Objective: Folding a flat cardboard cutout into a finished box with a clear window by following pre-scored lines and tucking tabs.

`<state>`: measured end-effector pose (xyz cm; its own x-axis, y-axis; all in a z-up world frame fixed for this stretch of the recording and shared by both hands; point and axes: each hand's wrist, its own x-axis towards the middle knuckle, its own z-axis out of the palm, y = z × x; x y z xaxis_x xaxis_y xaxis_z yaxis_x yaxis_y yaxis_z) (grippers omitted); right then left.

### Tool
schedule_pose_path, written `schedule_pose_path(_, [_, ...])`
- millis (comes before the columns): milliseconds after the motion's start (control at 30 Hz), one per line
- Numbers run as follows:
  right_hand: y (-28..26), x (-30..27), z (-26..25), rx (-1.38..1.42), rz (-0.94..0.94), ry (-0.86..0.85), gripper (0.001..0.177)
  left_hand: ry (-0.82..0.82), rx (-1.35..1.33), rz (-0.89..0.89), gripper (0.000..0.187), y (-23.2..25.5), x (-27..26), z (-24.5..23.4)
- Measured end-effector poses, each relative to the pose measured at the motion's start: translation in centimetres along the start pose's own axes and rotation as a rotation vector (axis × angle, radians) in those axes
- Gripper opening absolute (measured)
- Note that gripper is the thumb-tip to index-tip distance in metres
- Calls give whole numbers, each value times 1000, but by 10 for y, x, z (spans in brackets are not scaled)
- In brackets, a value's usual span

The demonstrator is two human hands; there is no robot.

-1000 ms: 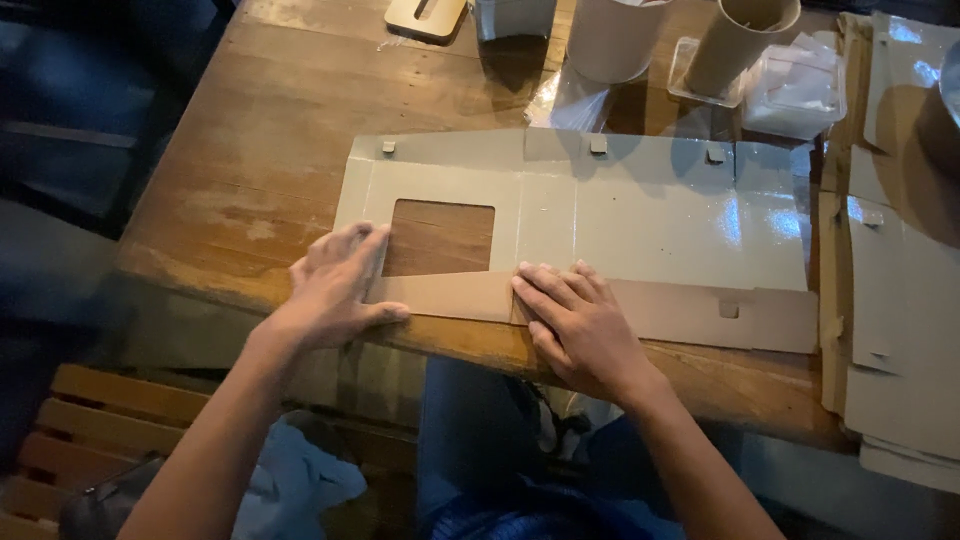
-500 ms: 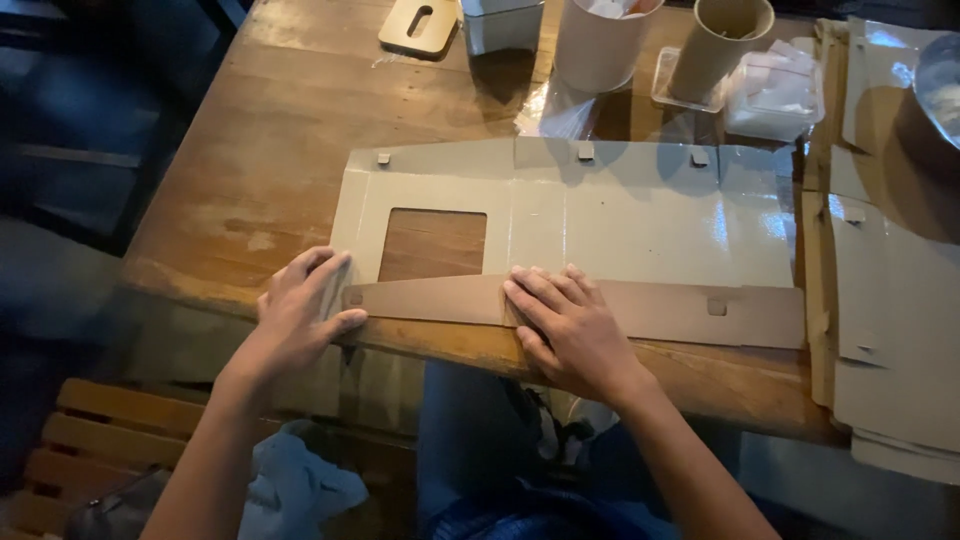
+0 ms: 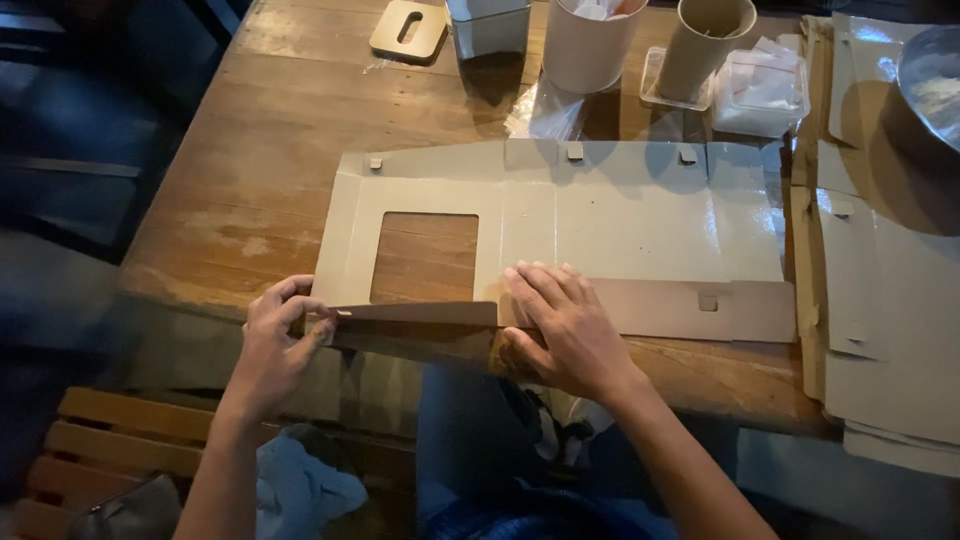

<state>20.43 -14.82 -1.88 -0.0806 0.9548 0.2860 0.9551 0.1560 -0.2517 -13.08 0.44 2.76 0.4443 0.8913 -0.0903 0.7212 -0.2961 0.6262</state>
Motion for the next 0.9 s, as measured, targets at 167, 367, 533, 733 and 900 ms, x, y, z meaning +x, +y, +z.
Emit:
schedule_pose_path(167, [-1, 0, -2, 61, -8, 16, 62, 0, -13, 45, 18, 1, -6, -5])
schedule_pose_path(367, [-3, 4, 1, 228, -60, 64, 48, -122, -30, -18, 46, 19, -18, -22])
schedule_pose_path(533, [-7, 9, 7, 328, -64, 88, 34, -82, -9, 20, 46, 6, -7, -21])
schedule_pose_path(733, [-6, 9, 18, 413, -86, 107, 20, -38, -155, -14, 19, 1, -1, -22])
schedule_pose_path(900, [-4, 8, 18, 422, -50, 80, 12, 3, -108, 11, 15, -14, 8, -15])
